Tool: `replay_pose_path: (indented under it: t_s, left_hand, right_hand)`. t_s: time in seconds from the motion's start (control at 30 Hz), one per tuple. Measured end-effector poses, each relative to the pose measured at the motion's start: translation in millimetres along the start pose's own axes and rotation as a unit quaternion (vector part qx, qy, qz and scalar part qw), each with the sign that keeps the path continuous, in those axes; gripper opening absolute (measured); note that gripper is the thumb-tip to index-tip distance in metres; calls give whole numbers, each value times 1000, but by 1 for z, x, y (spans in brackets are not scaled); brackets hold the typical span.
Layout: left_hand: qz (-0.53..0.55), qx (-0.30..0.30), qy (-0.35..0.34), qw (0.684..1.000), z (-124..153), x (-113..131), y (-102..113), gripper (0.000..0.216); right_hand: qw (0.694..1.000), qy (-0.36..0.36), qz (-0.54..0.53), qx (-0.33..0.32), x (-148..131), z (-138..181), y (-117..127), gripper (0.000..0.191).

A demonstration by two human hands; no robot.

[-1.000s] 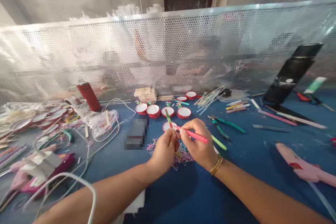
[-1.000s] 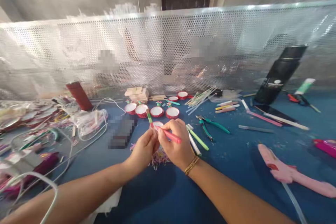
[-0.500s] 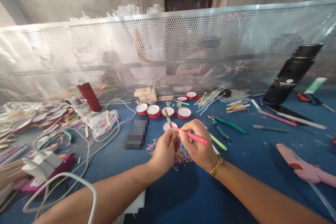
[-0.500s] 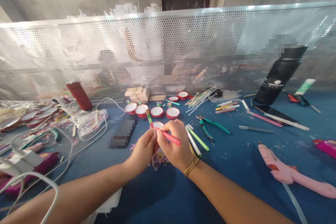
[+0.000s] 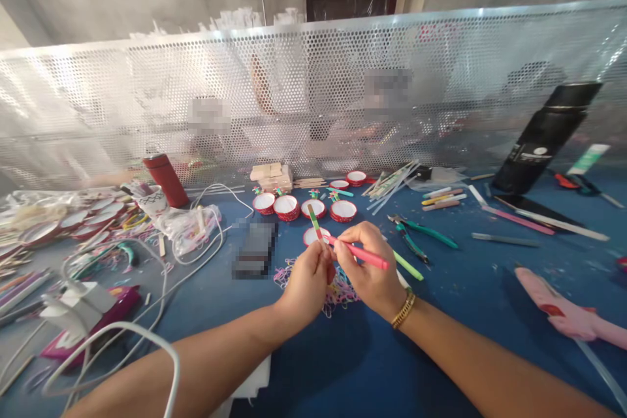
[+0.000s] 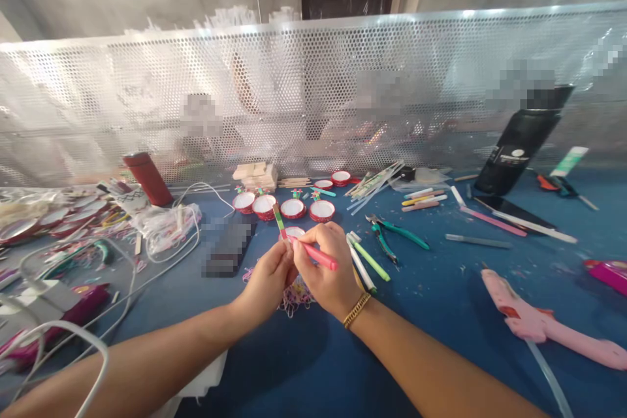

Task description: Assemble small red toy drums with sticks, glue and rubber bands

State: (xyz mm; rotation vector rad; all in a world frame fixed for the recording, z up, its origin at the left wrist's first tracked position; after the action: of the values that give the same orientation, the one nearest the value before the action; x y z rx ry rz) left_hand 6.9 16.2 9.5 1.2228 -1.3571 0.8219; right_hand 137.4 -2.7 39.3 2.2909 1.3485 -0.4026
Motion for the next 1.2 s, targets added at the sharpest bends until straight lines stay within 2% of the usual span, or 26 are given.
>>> replay_pose_path:
  t_s: [0.13,0.33,0.63,1.2]
  left_hand:
    - [-6,-8,3,1000,0,0,-1,37]
    - [-26,-12,-10,1000,2,7,0,33]
    - [20,1,5,1000,0,-2,-1,39]
    - [14,1,-3,1000,1,1,-1,38]
  right_hand:
    - [1000,-6,-5,-14,-1,0,-2,8]
    - [1000,-18,13,0,6,1,0,7]
    - [1000,-2,-2,-16,-5,0,-1,9]
    - [1000,-2,8,-9,1,0,-1,10]
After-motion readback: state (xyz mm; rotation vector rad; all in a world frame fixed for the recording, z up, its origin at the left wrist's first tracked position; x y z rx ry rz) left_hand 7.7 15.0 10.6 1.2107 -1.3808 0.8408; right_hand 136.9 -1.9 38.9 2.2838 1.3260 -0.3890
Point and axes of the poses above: each hand's wrist, its own z-axis away from the middle knuckle, its own y-axis out of the back of the hand, x = y × z, the point moved 2 cm from there along -z, towards the middle knuckle, and after that the axes turned 5 degrees about -z, right-handed, at the moved point
